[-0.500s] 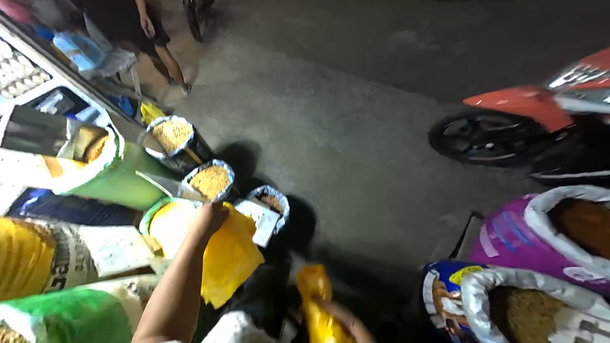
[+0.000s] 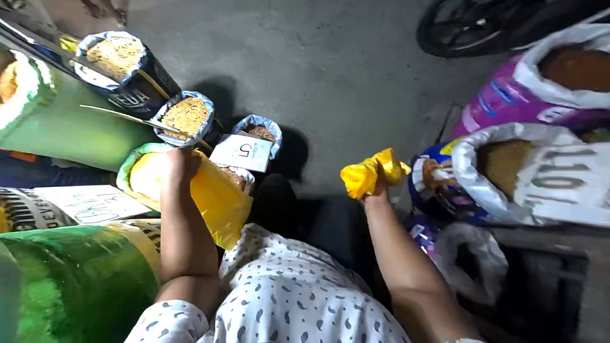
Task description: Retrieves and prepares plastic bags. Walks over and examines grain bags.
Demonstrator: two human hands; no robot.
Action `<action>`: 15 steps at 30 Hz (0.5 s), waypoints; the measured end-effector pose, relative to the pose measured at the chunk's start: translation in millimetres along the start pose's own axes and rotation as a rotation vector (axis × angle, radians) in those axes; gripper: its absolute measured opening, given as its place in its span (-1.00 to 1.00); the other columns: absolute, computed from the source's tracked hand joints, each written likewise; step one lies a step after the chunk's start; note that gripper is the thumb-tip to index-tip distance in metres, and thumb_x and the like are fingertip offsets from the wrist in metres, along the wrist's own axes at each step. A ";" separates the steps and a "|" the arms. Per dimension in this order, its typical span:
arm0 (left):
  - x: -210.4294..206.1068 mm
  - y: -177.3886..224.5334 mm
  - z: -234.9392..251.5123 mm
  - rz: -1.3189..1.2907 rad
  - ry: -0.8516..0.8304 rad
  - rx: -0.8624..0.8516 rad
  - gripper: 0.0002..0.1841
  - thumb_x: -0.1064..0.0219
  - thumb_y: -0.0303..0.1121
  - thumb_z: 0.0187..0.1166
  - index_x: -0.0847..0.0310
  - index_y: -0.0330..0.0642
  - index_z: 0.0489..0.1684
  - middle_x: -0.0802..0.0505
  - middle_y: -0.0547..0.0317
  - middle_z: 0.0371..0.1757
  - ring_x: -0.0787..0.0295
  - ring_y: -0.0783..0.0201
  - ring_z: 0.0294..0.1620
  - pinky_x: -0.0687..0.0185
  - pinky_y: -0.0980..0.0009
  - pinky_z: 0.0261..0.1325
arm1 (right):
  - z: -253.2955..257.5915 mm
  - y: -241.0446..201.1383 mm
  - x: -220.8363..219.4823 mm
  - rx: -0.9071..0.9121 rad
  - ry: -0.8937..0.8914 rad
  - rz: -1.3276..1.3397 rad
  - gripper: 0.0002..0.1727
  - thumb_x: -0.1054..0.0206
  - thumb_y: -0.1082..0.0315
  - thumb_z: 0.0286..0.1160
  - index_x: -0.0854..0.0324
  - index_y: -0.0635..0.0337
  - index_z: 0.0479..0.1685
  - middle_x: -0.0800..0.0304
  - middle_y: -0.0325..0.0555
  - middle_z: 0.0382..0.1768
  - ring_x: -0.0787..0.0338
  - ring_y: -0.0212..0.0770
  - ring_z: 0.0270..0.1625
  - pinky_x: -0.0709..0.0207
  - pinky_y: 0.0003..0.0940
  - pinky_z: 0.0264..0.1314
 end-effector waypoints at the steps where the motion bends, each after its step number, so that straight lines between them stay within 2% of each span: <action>1: -2.8 -2.7 -5.4 -0.008 0.010 -0.020 -0.65 -0.36 -0.10 0.63 -0.78 -0.25 -0.02 -0.83 -0.46 0.00 -0.75 -0.53 0.12 -0.49 -0.60 0.07 | -7.2 5.1 8.0 0.002 -0.001 0.011 -0.47 0.11 -0.23 0.81 -0.49 -0.09 0.36 -0.77 -0.19 0.00 -0.79 -0.26 0.02 -0.74 -0.15 0.03; 5: 8.5 3.6 -33.6 -0.088 0.080 -0.124 -0.65 -0.40 -0.10 0.61 -0.78 -0.25 -0.03 -0.82 -0.47 -0.01 -0.72 -0.56 0.13 -0.43 -0.64 0.08 | -35.9 8.7 29.0 0.066 -0.011 0.053 -0.45 0.11 -0.22 0.81 -0.47 -0.06 0.41 -0.76 -0.17 0.08 -0.77 -0.20 0.11 -0.70 -0.07 0.15; 8: 33.9 23.3 -70.3 -0.147 0.160 -0.277 -0.63 -0.42 -0.09 0.60 -0.76 -0.28 -0.04 -0.81 -0.53 -0.04 -0.69 -0.63 0.11 -0.38 -0.69 0.08 | -64.4 0.3 37.3 0.111 -0.025 0.131 -0.45 0.09 -0.23 0.80 -0.51 -0.06 0.36 -0.78 -0.16 0.02 -0.79 -0.19 0.08 -0.72 -0.04 0.12; 9: 43.7 31.2 -82.8 -0.154 0.194 -0.345 -0.62 -0.41 -0.07 0.60 -0.76 -0.27 -0.03 -0.81 -0.52 -0.05 -0.69 -0.63 0.09 -0.37 -0.70 0.06 | -73.6 -3.2 39.0 0.128 -0.040 0.156 -0.47 0.09 -0.22 0.80 -0.54 -0.05 0.28 -0.80 -0.17 -0.06 -0.81 -0.21 0.00 -0.74 -0.07 0.04; 12: 64.8 58.7 -110.2 -0.212 0.270 -0.617 -0.59 -0.38 -0.05 0.65 -0.73 -0.28 0.05 -0.81 -0.45 0.00 -0.73 -0.52 0.05 -0.43 -0.63 0.05 | -102.0 -11.2 50.7 0.148 -0.024 0.211 -0.52 -0.02 -0.15 0.79 -0.57 0.02 0.22 -0.81 -0.12 -0.17 -0.83 -0.19 -0.14 -0.77 -0.10 -0.10; 13: 67.0 68.8 -113.1 -0.240 0.257 -0.665 -0.56 -0.37 -0.02 0.66 -0.70 -0.28 0.13 -0.80 -0.42 0.07 -0.74 -0.44 0.12 -0.47 -0.56 0.14 | -108.7 -11.0 58.4 0.149 -0.002 0.207 -0.53 -0.05 -0.14 0.78 -0.57 0.04 0.23 -0.82 -0.11 -0.17 -0.83 -0.19 -0.14 -0.77 -0.10 -0.10; 15: 67.9 96.2 -118.1 -0.334 0.222 -0.751 -0.52 -0.37 -0.02 0.64 -0.68 -0.32 0.17 -0.79 -0.34 0.11 -0.75 -0.23 0.14 -0.57 -0.34 0.22 | -124.0 -9.6 78.1 0.139 0.081 0.163 -0.51 -0.12 -0.13 0.75 -0.54 0.05 0.33 -0.80 -0.09 -0.07 -0.81 -0.18 -0.07 -0.76 -0.10 -0.03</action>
Point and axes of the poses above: each hand's wrist, its own z-axis towards the middle knuckle, its own x-axis out of the back of the hand, y = z × x, the point moved 10 cm from there along z, towards the middle knuckle
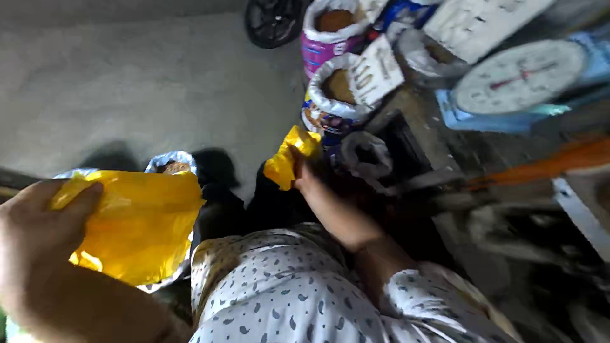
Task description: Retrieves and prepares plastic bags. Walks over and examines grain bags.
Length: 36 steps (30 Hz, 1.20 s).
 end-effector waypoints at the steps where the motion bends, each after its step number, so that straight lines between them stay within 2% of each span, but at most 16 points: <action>1: -6.3 15.3 6.4 -0.043 -0.015 -0.022 -0.51 -0.37 -0.04 0.64 -0.66 -0.34 0.22 -0.78 -0.37 0.14 -0.75 -0.20 0.16 -0.57 -0.30 0.26 | -4.6 -0.6 13.2 -0.010 0.045 -0.037 -0.46 -0.14 -0.16 0.72 -0.52 0.04 0.40 -0.79 -0.07 -0.01 -0.80 -0.16 -0.01 -0.74 -0.07 0.02; 3: -18.6 54.7 17.4 -0.075 -0.038 -0.063 -0.50 -0.35 -0.01 0.66 -0.63 -0.31 0.27 -0.78 -0.33 0.15 -0.76 -0.10 0.13 -0.61 -0.22 0.23 | -6.2 1.4 43.5 -0.008 0.095 -0.024 -0.43 -0.16 -0.18 0.70 -0.51 0.04 0.42 -0.80 -0.06 0.00 -0.81 -0.16 -0.02 -0.76 -0.06 -0.01; 7: -40.8 142.6 46.8 -0.093 -0.018 -0.268 -0.54 -0.36 -0.09 0.64 -0.66 -0.43 0.10 -0.79 -0.31 0.02 -0.74 0.01 0.00 -0.63 -0.07 0.14 | -13.5 -7.1 103.0 -0.016 0.167 0.148 -0.44 -0.15 -0.19 0.71 -0.50 0.03 0.41 -0.78 -0.04 0.02 -0.79 -0.12 -0.01 -0.73 -0.05 -0.01; 10: -63.1 195.9 63.4 -0.074 -0.066 -0.358 -0.51 -0.33 -0.09 0.67 -0.63 -0.46 0.15 -0.76 -0.36 0.08 -0.73 -0.04 0.07 -0.61 -0.13 0.20 | -18.1 -13.8 160.2 0.037 0.288 0.216 -0.40 -0.09 -0.21 0.74 -0.47 0.06 0.44 -0.78 0.01 0.06 -0.80 -0.08 0.01 -0.73 -0.01 0.01; 12: -78.3 227.4 75.4 -0.048 -0.086 -0.448 -0.48 -0.31 0.00 0.65 -0.65 -0.40 0.11 -0.78 -0.28 0.03 -0.75 0.02 0.02 -0.63 -0.10 0.15 | -23.4 -9.7 210.1 0.048 0.428 0.140 -0.30 -0.12 -0.27 0.69 -0.42 0.04 0.58 -0.75 0.04 0.22 -0.78 -0.05 0.17 -0.72 0.03 0.14; 14: -95.2 258.3 86.7 -0.030 -0.106 -0.540 -0.47 -0.34 0.06 0.63 -0.68 -0.37 0.05 -0.81 -0.24 -0.06 -0.77 0.03 -0.08 -0.66 -0.11 0.05 | -34.2 0.6 261.8 0.010 0.631 0.109 -0.14 -0.20 -0.35 0.58 -0.34 0.12 0.66 -0.68 0.16 0.35 -0.74 0.07 0.28 -0.70 0.13 0.23; 17: -122.4 296.0 102.5 -0.024 -0.172 -0.611 -0.48 -0.37 0.09 0.60 -0.71 -0.31 0.02 -0.83 -0.18 -0.15 -0.78 0.07 -0.21 -0.68 -0.09 -0.07 | -48.8 18.2 319.6 -0.041 0.876 0.246 -0.10 -0.27 -0.32 0.56 -0.28 0.20 0.67 -0.61 0.24 0.39 -0.70 0.15 0.33 -0.66 0.17 0.25; 22: -156.7 330.2 120.5 -0.086 -0.202 -0.684 -0.51 -0.37 0.01 0.59 -0.72 -0.34 0.03 -0.83 -0.29 -0.15 -0.78 -0.05 -0.18 -0.64 -0.18 -0.06 | -92.0 -15.0 338.2 0.026 0.995 0.394 -0.27 -0.06 -0.17 0.79 -0.23 0.20 0.70 -0.52 0.23 0.48 -0.61 0.12 0.43 -0.57 0.15 0.37; 25: -168.8 342.7 126.0 -0.122 -0.159 -0.769 -0.49 -0.34 0.01 0.60 -0.71 -0.40 0.00 -0.81 -0.37 -0.14 -0.78 -0.15 -0.14 -0.59 -0.23 -0.03 | -100.4 -34.4 345.1 0.105 1.031 0.445 -0.26 -0.08 -0.20 0.77 -0.25 0.20 0.69 -0.53 0.24 0.48 -0.61 0.14 0.44 -0.57 0.18 0.36; 28: -173.0 358.3 123.5 -0.132 -0.150 -0.829 -0.49 -0.31 -0.02 0.61 -0.70 -0.44 0.01 -0.81 -0.47 -0.11 -0.78 -0.32 -0.10 -0.54 -0.35 0.00 | -115.5 -55.0 335.6 0.221 1.037 0.518 -0.24 -0.13 -0.21 0.73 -0.28 0.19 0.66 -0.56 0.23 0.45 -0.62 0.14 0.43 -0.57 0.19 0.38; 30: -170.3 371.9 117.5 -0.150 -0.132 -0.887 -0.50 -0.30 -0.04 0.61 -0.72 -0.45 -0.01 -0.81 -0.49 -0.12 -0.77 -0.40 -0.09 -0.52 -0.40 -0.01 | -128.2 -63.6 325.9 0.300 1.017 0.545 -0.25 -0.10 -0.25 0.73 -0.32 0.15 0.64 -0.60 0.20 0.40 -0.66 0.12 0.38 -0.60 0.17 0.33; 33: -160.3 400.8 101.8 -0.185 -0.125 -1.009 -0.53 -0.29 -0.09 0.62 -0.72 -0.47 -0.02 -0.81 -0.53 -0.13 -0.77 -0.47 -0.11 -0.49 -0.46 -0.04 | -152.4 -67.3 314.2 0.416 1.002 0.577 -0.26 -0.03 -0.25 0.76 -0.31 0.15 0.64 -0.63 0.20 0.37 -0.69 0.10 0.34 -0.62 0.17 0.30; 36: -154.1 440.2 81.3 -0.198 -0.176 -1.119 -0.58 -0.31 -0.13 0.62 -0.73 -0.43 -0.02 -0.82 -0.49 -0.14 -0.77 -0.50 -0.11 -0.48 -0.52 -0.07 | -176.7 -72.3 307.2 0.484 1.003 0.630 -0.26 -0.08 -0.23 0.75 -0.29 0.17 0.66 -0.61 0.20 0.40 -0.67 0.10 0.39 -0.62 0.17 0.34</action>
Point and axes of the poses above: each hand's wrist, its own z-axis towards the middle knuckle, its own x-axis out of the back of the hand, y = z × x, the point moved 10 cm from there along z, towards the middle knuckle
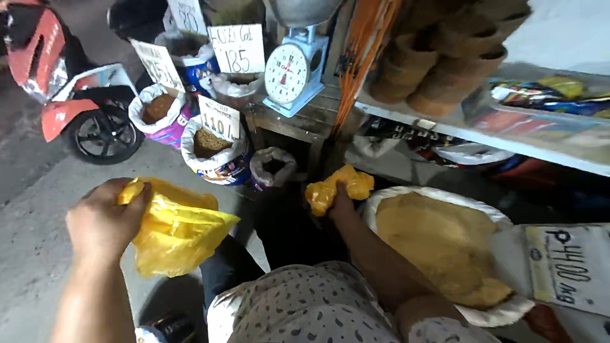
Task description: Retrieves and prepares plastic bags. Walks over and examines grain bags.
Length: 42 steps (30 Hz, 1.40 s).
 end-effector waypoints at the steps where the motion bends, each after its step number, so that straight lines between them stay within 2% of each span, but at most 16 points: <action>1: -2.2 15.2 10.5 -0.011 -0.019 -0.038 -0.61 -0.33 -0.16 0.62 -0.74 -0.42 -0.03 -0.82 -0.47 -0.15 -0.77 -0.49 -0.13 -0.49 -0.53 -0.09 | -4.3 -7.3 1.8 0.013 -0.002 0.013 -0.26 -0.11 -0.23 0.74 -0.29 0.16 0.65 -0.62 0.20 0.39 -0.68 0.09 0.38 -0.63 0.17 0.33; 4: -15.2 66.7 43.9 -0.045 -0.077 -0.177 -0.68 -0.39 -0.24 0.64 -0.74 -0.42 -0.02 -0.83 -0.45 -0.18 -0.79 -0.47 -0.18 -0.51 -0.53 -0.11 | -25.3 -35.1 0.9 0.105 -0.035 0.056 -0.32 -0.14 -0.19 0.74 -0.38 0.16 0.56 -0.71 0.12 0.23 -0.76 0.00 0.22 -0.69 0.07 0.21; 7: -37.1 122.3 81.7 -0.088 -0.126 -0.323 -0.67 -0.38 -0.24 0.66 -0.73 -0.43 -0.01 -0.83 -0.44 -0.14 -0.80 -0.43 -0.08 -0.54 -0.51 0.01 | -41.6 -57.7 1.2 0.192 -0.115 0.087 -0.41 -0.15 -0.12 0.76 -0.44 0.16 0.49 -0.79 0.05 0.07 -0.83 -0.10 0.07 -0.77 -0.04 0.09; 9: -54.1 160.8 108.3 -0.088 -0.188 -0.353 -0.64 -0.36 -0.20 0.69 -0.73 -0.41 0.09 -0.82 -0.46 -0.02 -0.77 -0.44 0.07 -0.50 -0.51 0.17 | -46.8 -63.1 3.7 0.164 -0.152 0.062 -0.45 -0.14 -0.09 0.78 -0.45 0.17 0.45 -0.80 0.02 0.00 -0.85 -0.14 0.00 -0.79 -0.10 0.03; 12: -77.9 217.3 148.4 -0.095 -0.220 -0.387 -0.62 -0.34 -0.16 0.71 -0.71 -0.34 0.18 -0.83 -0.40 0.04 -0.78 -0.38 0.14 -0.51 -0.47 0.24 | -51.7 -65.9 7.7 0.062 -0.190 0.010 -0.48 -0.15 -0.02 0.79 -0.46 0.25 0.42 -0.82 0.04 -0.05 -0.88 -0.16 -0.06 -0.82 -0.15 -0.04; 15: -101.3 273.6 187.1 -0.121 -0.236 -0.454 -0.61 -0.32 -0.15 0.72 -0.69 -0.32 0.24 -0.82 -0.36 0.13 -0.75 -0.33 0.23 -0.49 -0.41 0.34 | -57.8 -72.8 4.8 0.026 -0.255 -0.231 -0.47 -0.24 0.03 0.75 -0.48 0.29 0.44 -0.82 0.00 0.01 -0.86 -0.27 -0.02 -0.79 -0.28 0.03; 17: -119.9 306.8 210.9 -0.098 -0.267 -0.497 -0.61 -0.30 -0.15 0.74 -0.67 -0.30 0.28 -0.81 -0.36 0.16 -0.73 -0.33 0.28 -0.46 -0.39 0.38 | -58.4 -74.0 1.6 0.023 -0.347 -0.397 -0.43 -0.35 0.05 0.68 -0.48 0.32 0.44 -0.82 0.02 0.08 -0.85 -0.27 0.04 -0.76 -0.28 0.13; 20: -149.3 349.0 242.7 -0.034 -0.308 -0.553 -0.60 -0.30 -0.12 0.73 -0.67 -0.24 0.32 -0.81 -0.33 0.20 -0.72 -0.30 0.33 -0.45 -0.37 0.43 | -52.8 -68.6 2.2 0.038 -0.458 -0.429 -0.40 -0.47 0.09 0.55 -0.48 0.30 0.43 -0.86 0.01 0.03 -0.89 -0.22 0.01 -0.81 -0.23 0.13; 24: -193.9 392.5 272.2 0.022 -0.361 -0.623 -0.60 -0.29 -0.14 0.74 -0.64 -0.23 0.36 -0.79 -0.36 0.25 -0.69 -0.35 0.37 -0.42 -0.40 0.46 | -49.4 -68.6 23.1 0.000 -0.451 -0.388 -0.42 -0.43 0.06 0.59 -0.48 0.25 0.43 -0.88 -0.04 -0.01 -0.90 -0.25 -0.03 -0.83 -0.25 0.09; 29: -251.6 411.2 289.5 0.082 -0.436 -0.633 -0.61 -0.28 -0.16 0.75 -0.63 -0.24 0.36 -0.76 -0.44 0.27 -0.64 -0.46 0.39 -0.37 -0.51 0.42 | -36.1 -82.3 60.6 -0.010 -0.308 -0.298 -0.44 -0.36 0.09 0.66 -0.44 0.26 0.48 -0.84 -0.06 0.04 -0.87 -0.30 0.02 -0.79 -0.31 0.13; 32: -276.5 407.0 292.0 0.047 -0.456 -0.662 -0.57 -0.24 -0.16 0.79 -0.56 -0.24 0.47 -0.69 -0.55 0.33 -0.56 -0.60 0.42 -0.28 -0.60 0.41 | -17.2 -85.1 102.2 -0.004 -0.170 -0.199 -0.37 -0.39 0.07 0.63 -0.38 0.27 0.53 -0.82 0.02 0.08 -0.88 -0.24 0.02 -0.80 -0.26 0.12; 34: -291.4 396.7 306.5 0.026 -0.412 -0.707 -0.51 -0.21 -0.08 0.79 -0.49 -0.19 0.54 -0.69 -0.60 0.29 -0.58 -0.66 0.35 -0.31 -0.67 0.29 | -5.7 -86.1 140.3 0.003 -0.041 -0.180 -0.38 -0.41 0.08 0.62 -0.40 0.26 0.52 -0.82 0.06 0.06 -0.87 -0.20 0.01 -0.79 -0.23 0.09; 35: -298.3 389.5 315.4 0.020 -0.383 -0.724 -0.48 -0.22 -0.05 0.77 -0.44 -0.15 0.57 -0.70 -0.59 0.28 -0.61 -0.63 0.32 -0.38 -0.65 0.25 | -0.9 -85.8 159.9 0.007 0.024 -0.191 -0.37 -0.43 0.08 0.60 -0.41 0.24 0.53 -0.81 0.08 0.07 -0.87 -0.16 0.02 -0.79 -0.20 0.11; 37: -290.6 386.6 310.8 -0.016 -0.420 -0.619 -0.42 -0.26 -0.12 0.77 -0.29 -0.12 0.73 -0.60 -0.61 0.44 -0.50 -0.57 0.49 -0.28 -0.56 0.45 | 8.2 -85.4 197.9 0.021 0.148 -0.261 -0.32 -0.47 0.04 0.54 -0.41 0.21 0.54 -0.78 0.15 0.11 -0.84 -0.06 0.05 -0.75 -0.07 0.14; 39: -281.3 381.5 307.7 -0.058 -0.433 -0.555 -0.36 -0.27 -0.13 0.76 -0.19 -0.10 0.80 -0.53 -0.57 0.53 -0.44 -0.51 0.58 -0.24 -0.51 0.54 | 18.7 -85.4 230.9 0.047 0.237 -0.364 -0.28 -0.50 -0.03 0.49 -0.43 0.22 0.51 -0.78 0.21 0.12 -0.84 0.05 0.08 -0.72 0.09 0.19; 42: -284.8 354.0 326.4 -0.133 -0.368 -0.516 -0.22 -0.32 0.09 0.66 -0.11 0.03 0.84 -0.58 -0.49 0.52 -0.51 -0.48 0.53 -0.31 -0.51 0.49 | 30.3 -87.5 261.3 0.074 0.296 -0.503 -0.32 -0.55 0.00 0.44 -0.53 0.23 0.44 -0.80 0.25 0.11 -0.83 0.15 0.13 -0.66 0.27 0.25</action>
Point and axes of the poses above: each hand's wrist, its own z-axis towards the middle knuckle, its own x-axis out of the back of the hand, y = z × x, the point moved 10 cm from there along z, towards the middle knuckle
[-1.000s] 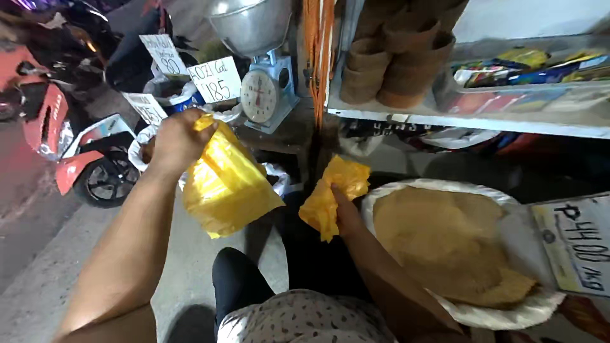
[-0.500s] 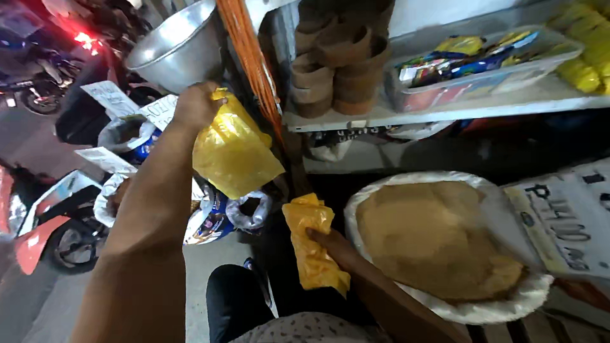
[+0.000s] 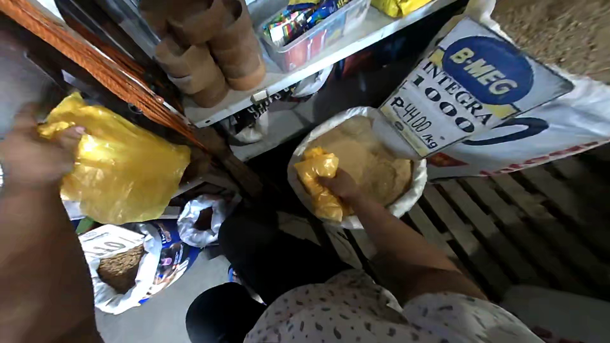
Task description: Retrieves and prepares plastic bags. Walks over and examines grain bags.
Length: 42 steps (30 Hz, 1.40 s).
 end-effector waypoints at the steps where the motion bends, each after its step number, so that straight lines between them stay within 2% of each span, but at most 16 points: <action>1: 4.4 -10.7 -1.5 -0.004 0.037 0.021 -0.17 -0.31 0.18 0.61 -0.10 0.08 0.85 -0.59 -0.46 0.53 -0.52 -0.46 0.54 -0.33 -0.49 0.50 | 3.0 1.5 1.9 0.009 -0.012 -0.048 -0.34 -0.55 0.01 0.45 -0.54 0.23 0.42 -0.80 0.25 0.11 -0.83 0.16 0.14 -0.64 0.29 0.27; 6: 45.5 -21.6 -50.1 -0.039 0.139 0.079 -0.14 -0.27 0.33 0.55 -0.32 -0.11 0.70 -0.58 -0.41 0.54 -0.48 -0.32 0.60 -0.29 -0.36 0.61 | 13.0 12.4 -13.6 0.026 -0.080 -0.161 -0.34 -0.57 -0.03 0.43 -0.58 0.23 0.37 -0.80 0.26 0.09 -0.83 0.18 0.12 -0.65 0.27 0.25; 10: 58.7 -46.3 -103.7 -0.095 0.140 0.079 -0.15 -0.22 0.42 0.52 -0.48 -0.17 0.53 -0.69 -0.41 0.36 -0.65 -0.27 0.41 -0.47 -0.35 0.45 | 12.1 -3.9 -15.8 0.086 -0.051 -0.148 -0.34 -0.52 -0.01 0.49 -0.54 0.27 0.41 -0.78 0.29 0.13 -0.80 0.19 0.15 -0.62 0.27 0.28; 17: 74.1 -60.5 -203.1 -0.211 0.119 0.313 -0.38 -0.34 0.16 0.62 -0.59 -0.29 0.27 -0.76 -0.38 0.05 -0.74 -0.24 0.01 -0.53 -0.38 0.13 | 26.0 -21.3 -24.2 0.104 -0.084 -0.376 -0.41 -0.46 0.12 0.59 -0.52 0.32 0.46 -0.70 0.41 0.25 -0.72 0.31 0.31 -0.50 0.33 0.41; 20: 74.5 -83.0 -227.8 -0.241 0.117 0.346 -0.45 -0.37 0.15 0.61 -0.65 -0.20 0.16 -0.79 -0.18 -0.10 -0.75 0.00 -0.18 -0.61 -0.22 0.00 | 11.0 -41.2 -32.7 0.096 -0.117 -0.385 -0.42 -0.46 0.15 0.59 -0.51 0.36 0.45 -0.70 0.38 0.24 -0.73 0.24 0.27 -0.53 0.26 0.39; 25: 63.3 -109.8 -259.9 -0.337 0.093 0.402 -0.45 -0.40 0.11 0.59 -0.63 -0.16 0.29 -0.80 -0.04 0.01 -0.73 0.24 -0.10 -0.65 -0.01 0.10 | 34.6 -23.6 -27.5 0.089 -0.055 -0.511 -0.25 -0.63 0.04 0.36 -0.53 0.35 0.44 -0.71 0.44 0.22 -0.71 0.39 0.29 -0.50 0.45 0.36; 27: 62.0 -110.5 -270.6 -0.403 0.097 0.465 -0.47 -0.37 0.06 0.64 -0.61 -0.17 0.34 -0.79 -0.03 0.02 -0.73 0.27 -0.09 -0.66 0.04 0.10 | 21.3 -39.9 -17.1 0.089 0.112 -0.621 0.09 -0.71 -0.08 0.20 -0.26 0.33 0.70 -0.45 0.59 0.49 -0.47 0.57 0.54 -0.32 0.56 0.50; 29: 64.7 -107.4 -277.3 -0.477 0.127 0.469 -0.54 -0.36 -0.01 0.67 -0.61 -0.17 0.32 -0.80 0.04 -0.01 -0.73 0.36 -0.14 -0.70 0.15 0.05 | -6.3 -78.9 -20.4 0.185 0.273 -0.663 0.35 -0.76 -0.13 0.04 0.01 0.28 0.87 0.17 0.61 0.79 0.17 0.68 0.80 0.23 0.75 0.63; 30: 67.5 -104.0 -278.6 -0.515 0.143 0.453 -0.58 -0.36 -0.06 0.68 -0.62 -0.17 0.29 -0.81 0.09 -0.03 -0.73 0.41 -0.16 -0.72 0.23 0.03 | -20.9 -104.9 -32.0 0.293 0.316 -0.654 0.37 -0.78 -0.11 -0.01 0.01 0.26 0.87 0.31 0.57 0.83 0.33 0.67 0.82 0.39 0.79 0.63; 31: 70.0 -100.0 -278.1 -0.551 0.150 0.432 -0.62 -0.35 -0.10 0.69 -0.63 -0.18 0.25 -0.80 0.13 -0.06 -0.72 0.47 -0.19 -0.72 0.30 0.01 | -38.2 -133.3 -51.9 0.422 0.310 -0.629 0.32 -0.78 -0.09 0.00 -0.08 0.27 0.84 0.28 0.56 0.83 0.33 0.67 0.82 0.40 0.80 0.61; 33: 72.7 -90.3 -272.5 -0.617 0.134 0.380 -0.69 -0.36 -0.21 0.68 -0.66 -0.19 0.22 -0.82 0.21 -0.08 -0.73 0.56 -0.18 -0.75 0.41 0.01 | -79.1 -186.4 -108.4 0.693 0.168 -0.560 0.11 -0.77 -0.07 0.05 -0.37 0.28 0.68 -0.04 0.54 0.75 0.01 0.65 0.76 0.07 0.73 0.59; 34: 72.8 -84.0 -268.8 -0.656 0.111 0.352 -0.69 -0.39 -0.26 0.65 -0.66 -0.19 0.24 -0.85 0.20 -0.05 -0.77 0.55 -0.14 -0.77 0.41 0.05 | -103.6 -211.0 -140.8 0.825 0.051 -0.515 0.01 -0.77 -0.04 0.07 -0.48 0.25 0.60 -0.19 0.46 0.71 -0.15 0.55 0.73 -0.11 0.63 0.59; 36: 70.9 -66.7 -260.9 -0.717 0.057 0.295 -0.62 -0.49 -0.36 0.54 -0.63 -0.21 0.30 -0.86 0.14 0.01 -0.82 0.46 -0.07 -0.80 0.34 0.11 | -163.9 -256.4 -203.2 1.103 -0.202 -0.410 -0.04 -0.76 -0.03 0.06 -0.53 0.25 0.55 -0.34 0.31 0.69 -0.26 0.35 0.76 -0.24 0.40 0.68; 38: 67.4 -46.0 -253.9 -0.725 0.000 0.235 -0.55 -0.59 -0.39 0.39 -0.66 -0.22 0.27 -0.88 0.07 0.02 -0.84 0.35 -0.01 -0.81 0.23 0.17 | -221.4 -290.1 -253.6 1.297 -0.406 -0.280 0.10 -0.73 -0.13 -0.06 -0.45 0.25 0.62 -0.38 0.19 0.69 -0.32 0.15 0.76 -0.30 0.19 0.73; 40: 63.0 -22.8 -249.6 -0.693 -0.092 0.187 -0.50 -0.65 -0.38 0.33 -0.66 -0.20 0.28 -0.88 0.05 0.03 -0.85 0.29 0.01 -0.80 0.17 0.19 | -260.5 -314.5 -293.9 1.333 -0.635 -0.099 0.26 -0.83 0.08 -0.14 -0.21 0.30 0.76 -0.45 0.12 0.66 -0.46 -0.07 0.69 -0.41 -0.06 0.70; 42: 59.0 -7.0 -247.6 -0.709 -0.166 0.128 -0.51 -0.62 -0.41 0.38 -0.60 -0.22 0.30 -0.87 0.06 0.06 -0.85 0.30 0.02 -0.81 0.22 0.19 | -276.4 -331.4 -324.3 1.192 -0.824 0.003 0.31 -0.81 0.42 -0.08 -0.01 0.23 0.86 -0.68 0.04 0.47 -0.75 -0.21 0.39 -0.65 -0.21 0.47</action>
Point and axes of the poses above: each hand's wrist, its own z-axis towards the middle knuckle, its own x-axis out of the back of the hand, y = z × x, the point moved 10 cm from there along z, towards the middle knuckle
